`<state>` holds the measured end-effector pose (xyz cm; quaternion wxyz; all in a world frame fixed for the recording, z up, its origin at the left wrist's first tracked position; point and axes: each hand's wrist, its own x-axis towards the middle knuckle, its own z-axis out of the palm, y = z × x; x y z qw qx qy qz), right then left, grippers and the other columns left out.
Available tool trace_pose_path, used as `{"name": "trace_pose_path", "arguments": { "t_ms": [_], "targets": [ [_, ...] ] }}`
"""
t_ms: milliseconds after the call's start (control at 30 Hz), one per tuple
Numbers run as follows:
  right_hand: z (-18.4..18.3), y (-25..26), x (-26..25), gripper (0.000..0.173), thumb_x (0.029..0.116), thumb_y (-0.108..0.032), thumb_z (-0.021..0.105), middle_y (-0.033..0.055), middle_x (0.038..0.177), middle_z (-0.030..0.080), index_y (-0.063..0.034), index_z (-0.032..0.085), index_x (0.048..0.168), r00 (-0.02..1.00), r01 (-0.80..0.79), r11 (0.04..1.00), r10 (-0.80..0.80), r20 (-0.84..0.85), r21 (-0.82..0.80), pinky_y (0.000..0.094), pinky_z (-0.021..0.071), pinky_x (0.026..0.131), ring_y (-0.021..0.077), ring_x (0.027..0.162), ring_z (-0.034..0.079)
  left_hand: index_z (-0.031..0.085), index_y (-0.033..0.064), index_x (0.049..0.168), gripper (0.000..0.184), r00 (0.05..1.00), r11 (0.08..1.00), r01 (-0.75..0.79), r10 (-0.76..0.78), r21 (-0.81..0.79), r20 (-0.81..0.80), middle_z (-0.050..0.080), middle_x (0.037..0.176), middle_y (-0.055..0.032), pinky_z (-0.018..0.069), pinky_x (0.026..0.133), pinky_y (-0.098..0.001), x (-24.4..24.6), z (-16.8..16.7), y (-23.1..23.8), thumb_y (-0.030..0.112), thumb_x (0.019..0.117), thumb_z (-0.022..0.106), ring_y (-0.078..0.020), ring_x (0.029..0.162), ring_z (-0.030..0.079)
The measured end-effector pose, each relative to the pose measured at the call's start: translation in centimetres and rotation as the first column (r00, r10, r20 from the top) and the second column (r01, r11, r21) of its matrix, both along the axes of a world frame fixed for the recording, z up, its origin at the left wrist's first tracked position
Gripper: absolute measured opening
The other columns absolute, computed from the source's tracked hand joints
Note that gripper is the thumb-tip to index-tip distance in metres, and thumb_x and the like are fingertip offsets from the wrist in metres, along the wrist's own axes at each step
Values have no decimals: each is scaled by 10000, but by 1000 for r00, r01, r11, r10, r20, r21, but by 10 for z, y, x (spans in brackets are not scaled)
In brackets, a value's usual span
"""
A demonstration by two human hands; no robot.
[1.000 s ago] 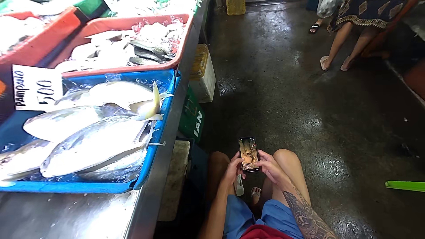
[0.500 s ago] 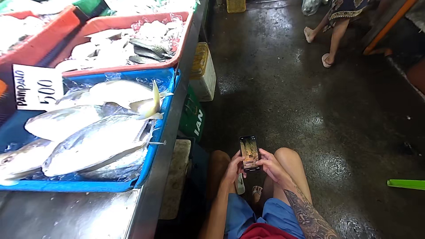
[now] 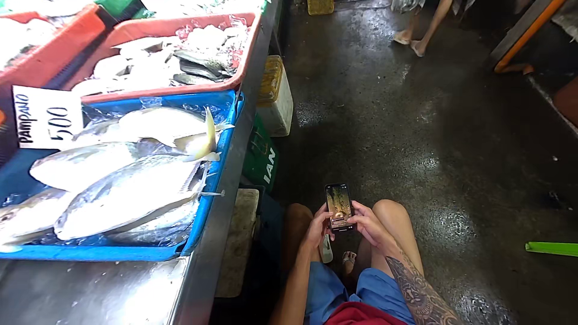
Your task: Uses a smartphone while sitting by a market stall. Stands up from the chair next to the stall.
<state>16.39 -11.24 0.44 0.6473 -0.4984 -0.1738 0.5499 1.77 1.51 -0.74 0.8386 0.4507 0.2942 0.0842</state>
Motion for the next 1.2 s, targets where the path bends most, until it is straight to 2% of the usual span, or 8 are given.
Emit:
{"name": "trace_pose_path", "arguments": {
  "t_ms": [433,600,767,867,933,1033,1100,1200],
  "targets": [
    [-1,0,1,546,851,23,561,170,1226,668,23,497,1393,1000,0,1000,0,0,-1,393,603,867,231,1066,692,338,137,1540,524,1000,1000,3,-3,7,-19,713,1038,-110,522,448,-259,1,3,0,222,1023,363,-155,666,684],
    [-3,0,1,585,846,20,563,172,1247,661,26,472,1425,1000,4,1000,-4,-9,-3,390,601,871,231,1073,689,355,140,1527,516,1000,1000,4,-3,21,-24,707,1062,-110,523,451,-262,1,1,0,208,1016,370,-156,675,683],
    [-4,0,1,595,850,20,569,170,1263,653,19,466,1437,1000,1,1000,-1,-3,-2,388,600,866,229,1084,684,356,122,1513,540,1000,1000,17,-16,17,-22,697,1051,-117,521,446,-263,1,2,0,166,980,430,-161,660,674],
    [-4,0,1,597,848,30,568,162,1255,656,24,465,1436,1000,3,1000,-3,-3,-4,377,600,864,215,1077,685,332,111,1520,613,999,999,25,-24,31,-25,684,1104,-116,532,449,-268,2,2,0,90,927,486,-161,681,682],
    [-3,0,1,589,850,37,564,164,1255,656,26,470,1432,1000,4,1000,-4,-7,-3,375,598,871,216,1081,683,345,112,1514,595,999,999,20,-19,39,-30,686,1104,-114,536,453,-267,2,2,0,81,939,493,-160,691,688],
    [-4,0,1,595,844,23,576,165,1262,654,20,474,1430,1000,2,1000,-2,0,-7,385,599,875,221,1089,681,377,132,1508,439,999,999,4,-1,48,-51,716,1048,-113,534,460,-263,2,3,-1,227,1079,385,-161,691,697],
    [-3,0,1,606,847,16,574,163,1270,653,17,465,1443,1000,-5,1000,5,0,-4,384,597,878,222,1097,679,374,146,1522,466,998,999,5,-1,54,-65,722,1044,-109,530,463,-263,2,4,-1,332,1099,318,-161,693,695],
    [-5,0,1,573,849,20,568,167,1246,665,20,487,1416,1000,-3,1000,3,-1,6,385,600,867,228,1080,686,385,157,1516,467,999,998,14,-11,53,-50,720,1082,-105,549,489,-268,2,2,-1,343,1091,325,-166,749,711]
  ]
}}
